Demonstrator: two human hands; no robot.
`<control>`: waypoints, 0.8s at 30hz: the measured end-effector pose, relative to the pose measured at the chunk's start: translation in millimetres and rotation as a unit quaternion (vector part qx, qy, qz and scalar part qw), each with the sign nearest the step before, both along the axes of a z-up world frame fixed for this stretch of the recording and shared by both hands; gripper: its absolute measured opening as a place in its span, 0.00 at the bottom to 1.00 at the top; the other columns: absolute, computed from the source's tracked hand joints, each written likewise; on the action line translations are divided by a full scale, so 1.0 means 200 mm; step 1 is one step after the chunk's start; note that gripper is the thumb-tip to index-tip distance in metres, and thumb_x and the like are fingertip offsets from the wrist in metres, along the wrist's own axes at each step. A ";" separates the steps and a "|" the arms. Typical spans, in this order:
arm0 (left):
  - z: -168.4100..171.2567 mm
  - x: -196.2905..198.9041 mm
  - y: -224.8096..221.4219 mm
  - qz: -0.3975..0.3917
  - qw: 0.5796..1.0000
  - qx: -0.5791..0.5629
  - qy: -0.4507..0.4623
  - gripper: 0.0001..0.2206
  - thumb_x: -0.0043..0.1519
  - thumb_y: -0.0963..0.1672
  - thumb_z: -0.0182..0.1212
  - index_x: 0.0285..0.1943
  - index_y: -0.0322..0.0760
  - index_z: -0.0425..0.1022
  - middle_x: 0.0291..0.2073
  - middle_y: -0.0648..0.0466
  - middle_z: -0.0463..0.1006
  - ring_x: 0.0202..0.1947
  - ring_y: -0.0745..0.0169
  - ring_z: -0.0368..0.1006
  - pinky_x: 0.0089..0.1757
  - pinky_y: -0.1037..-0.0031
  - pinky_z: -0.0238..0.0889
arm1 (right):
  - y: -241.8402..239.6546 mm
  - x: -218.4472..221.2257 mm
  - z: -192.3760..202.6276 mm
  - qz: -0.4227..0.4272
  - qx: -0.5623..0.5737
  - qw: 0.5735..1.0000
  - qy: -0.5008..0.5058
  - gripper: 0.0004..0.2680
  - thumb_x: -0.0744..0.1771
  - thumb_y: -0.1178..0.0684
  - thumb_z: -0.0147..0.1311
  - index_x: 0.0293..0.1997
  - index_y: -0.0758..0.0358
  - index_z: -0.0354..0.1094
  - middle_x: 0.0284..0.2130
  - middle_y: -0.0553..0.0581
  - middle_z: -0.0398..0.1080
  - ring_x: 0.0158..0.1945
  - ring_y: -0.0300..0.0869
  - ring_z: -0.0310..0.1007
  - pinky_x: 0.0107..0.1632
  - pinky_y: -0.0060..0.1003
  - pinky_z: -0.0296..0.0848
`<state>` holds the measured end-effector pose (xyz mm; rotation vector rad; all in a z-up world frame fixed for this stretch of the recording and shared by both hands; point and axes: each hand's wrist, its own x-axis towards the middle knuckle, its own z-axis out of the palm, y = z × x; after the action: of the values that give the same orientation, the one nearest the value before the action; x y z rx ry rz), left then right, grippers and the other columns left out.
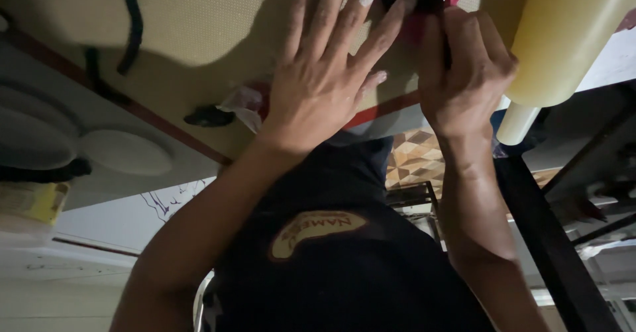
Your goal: The person presses a black tool into a ball of pink fondant, flattens the fondant by hand, and rolls it flat with a rolling pin. They cut and trim pieces of the pink material with a knife, arrange the cut pieces on the mat, and handle long black strips of material on the work table.
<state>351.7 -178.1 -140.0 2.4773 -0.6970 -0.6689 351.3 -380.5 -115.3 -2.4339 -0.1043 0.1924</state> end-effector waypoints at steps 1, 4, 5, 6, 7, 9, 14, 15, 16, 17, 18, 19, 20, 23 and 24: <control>0.00 0.00 0.00 -0.003 1.000 -0.002 0.000 0.35 0.74 0.56 0.66 0.86 0.50 0.52 0.80 0.44 0.42 0.80 0.39 0.37 0.73 0.37 0.32 | 0.00 -0.01 -0.01 -0.002 -0.007 1.000 -0.003 0.01 0.74 0.65 0.53 0.49 0.71 0.70 0.34 0.61 0.69 0.33 0.46 0.72 0.35 0.42 0.68; 0.02 0.02 0.01 -0.011 1.000 0.002 0.008 0.36 0.74 0.55 0.66 0.86 0.48 0.52 0.81 0.44 0.43 0.80 0.38 0.37 0.73 0.37 0.31 | -0.02 -0.02 -0.07 -0.002 -0.013 1.000 -0.018 0.03 0.73 0.64 0.51 0.48 0.71 0.71 0.31 0.59 0.70 0.29 0.42 0.70 0.30 0.38 0.66; 0.03 0.03 0.01 -0.017 1.000 0.010 0.015 0.36 0.74 0.55 0.66 0.87 0.47 0.51 0.81 0.44 0.43 0.80 0.38 0.37 0.73 0.37 0.31 | -0.03 -0.03 -0.09 -0.002 -0.012 0.999 -0.030 0.03 0.73 0.64 0.52 0.46 0.71 0.72 0.29 0.59 0.70 0.25 0.40 0.67 0.26 0.37 0.63; 0.03 0.03 0.01 -0.016 1.000 0.009 0.015 0.36 0.74 0.55 0.66 0.87 0.47 0.51 0.81 0.44 0.43 0.80 0.38 0.37 0.73 0.37 0.31 | -0.04 -0.04 -0.11 -0.001 -0.012 0.999 -0.030 0.03 0.73 0.64 0.52 0.46 0.71 0.72 0.29 0.59 0.70 0.25 0.40 0.67 0.26 0.37 0.63; 0.03 0.02 0.01 -0.012 1.000 0.005 0.017 0.36 0.73 0.54 0.67 0.87 0.47 0.52 0.81 0.43 0.43 0.80 0.38 0.37 0.73 0.37 0.31 | -0.04 -0.06 -0.12 -0.005 -0.041 0.999 -0.027 0.03 0.74 0.62 0.53 0.46 0.69 0.73 0.29 0.58 0.70 0.25 0.40 0.66 0.25 0.37 0.62; 0.02 0.01 0.00 -0.008 1.000 0.002 0.021 0.36 0.73 0.54 0.67 0.87 0.47 0.52 0.81 0.43 0.43 0.81 0.38 0.37 0.73 0.38 0.31 | -0.05 -0.09 -0.13 -0.009 -0.068 0.997 -0.023 0.03 0.75 0.61 0.55 0.46 0.67 0.73 0.29 0.57 0.69 0.26 0.40 0.64 0.25 0.37 0.61; -0.05 -0.06 -0.01 0.001 0.999 0.012 -0.037 0.36 0.73 0.54 0.65 0.86 0.49 0.49 0.80 0.45 0.39 0.81 0.42 0.34 0.74 0.42 0.29 | -0.02 -0.08 -0.06 -0.009 -0.064 0.997 -0.035 0.04 0.74 0.62 0.50 0.49 0.67 0.71 0.32 0.58 0.70 0.31 0.41 0.71 0.33 0.37 0.68; -0.06 -0.06 0.00 0.002 0.999 0.013 -0.038 0.36 0.73 0.54 0.65 0.86 0.49 0.49 0.80 0.45 0.39 0.81 0.42 0.34 0.74 0.42 0.29 | -0.03 -0.08 -0.07 -0.008 -0.063 0.997 -0.037 0.04 0.74 0.62 0.50 0.49 0.67 0.71 0.32 0.58 0.70 0.31 0.41 0.71 0.33 0.37 0.68; -0.06 -0.06 0.00 0.000 0.999 0.015 -0.040 0.38 0.73 0.54 0.66 0.86 0.50 0.46 0.81 0.45 0.38 0.81 0.42 0.34 0.74 0.42 0.29 | -0.04 -0.08 -0.08 -0.006 -0.061 0.998 -0.028 0.03 0.74 0.63 0.52 0.46 0.67 0.72 0.30 0.57 0.70 0.29 0.40 0.69 0.31 0.37 0.67; -0.06 -0.07 0.00 -0.004 0.999 0.016 -0.039 0.39 0.72 0.54 0.66 0.86 0.50 0.43 0.81 0.45 0.37 0.81 0.42 0.33 0.74 0.41 0.29 | -0.05 -0.10 -0.09 -0.006 -0.060 0.998 -0.015 0.03 0.74 0.64 0.54 0.44 0.68 0.72 0.29 0.57 0.70 0.27 0.39 0.68 0.29 0.37 0.65; -0.03 -0.07 -0.01 -0.006 0.999 0.016 -0.036 0.39 0.72 0.54 0.66 0.86 0.50 0.43 0.81 0.45 0.37 0.81 0.42 0.33 0.74 0.41 0.29 | -0.06 -0.12 -0.09 -0.008 -0.060 0.998 -0.012 0.03 0.74 0.64 0.54 0.44 0.68 0.72 0.29 0.57 0.70 0.27 0.39 0.68 0.29 0.37 0.65; -0.02 -0.03 -0.01 -0.012 0.999 0.029 -0.015 0.40 0.71 0.55 0.64 0.86 0.53 0.42 0.82 0.46 0.38 0.81 0.41 0.35 0.75 0.41 0.30 | -0.07 -0.11 -0.10 -0.019 -0.046 0.999 -0.009 0.03 0.74 0.64 0.55 0.44 0.68 0.72 0.29 0.58 0.70 0.27 0.39 0.68 0.28 0.36 0.64; -0.01 0.00 -0.02 -0.018 0.999 0.042 0.006 0.40 0.69 0.57 0.62 0.86 0.56 0.41 0.82 0.47 0.39 0.82 0.41 0.36 0.75 0.40 0.32 | -0.08 -0.10 -0.11 -0.030 -0.033 0.999 -0.006 0.03 0.75 0.63 0.57 0.44 0.69 0.71 0.30 0.58 0.71 0.28 0.39 0.68 0.27 0.35 0.64; -0.01 -0.01 -0.01 -0.006 0.999 0.031 0.008 0.41 0.72 0.56 0.66 0.88 0.57 0.39 0.84 0.48 0.38 0.84 0.43 0.35 0.78 0.41 0.32 | -0.09 -0.12 -0.08 -0.058 0.091 0.994 0.023 0.04 0.76 0.64 0.54 0.46 0.71 0.72 0.31 0.59 0.72 0.31 0.38 0.72 0.31 0.33 0.68; 0.01 -0.01 -0.01 -0.007 0.999 0.031 0.010 0.41 0.72 0.56 0.66 0.88 0.57 0.39 0.84 0.48 0.38 0.84 0.43 0.35 0.78 0.41 0.32 | -0.08 -0.12 -0.06 -0.059 0.091 0.994 0.025 0.04 0.76 0.64 0.54 0.46 0.71 0.72 0.31 0.59 0.72 0.31 0.38 0.72 0.31 0.33 0.68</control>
<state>349.7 -180.6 -138.2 2.5205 -0.6956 -0.7302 327.2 -396.9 -127.3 -2.2443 0.0425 0.1834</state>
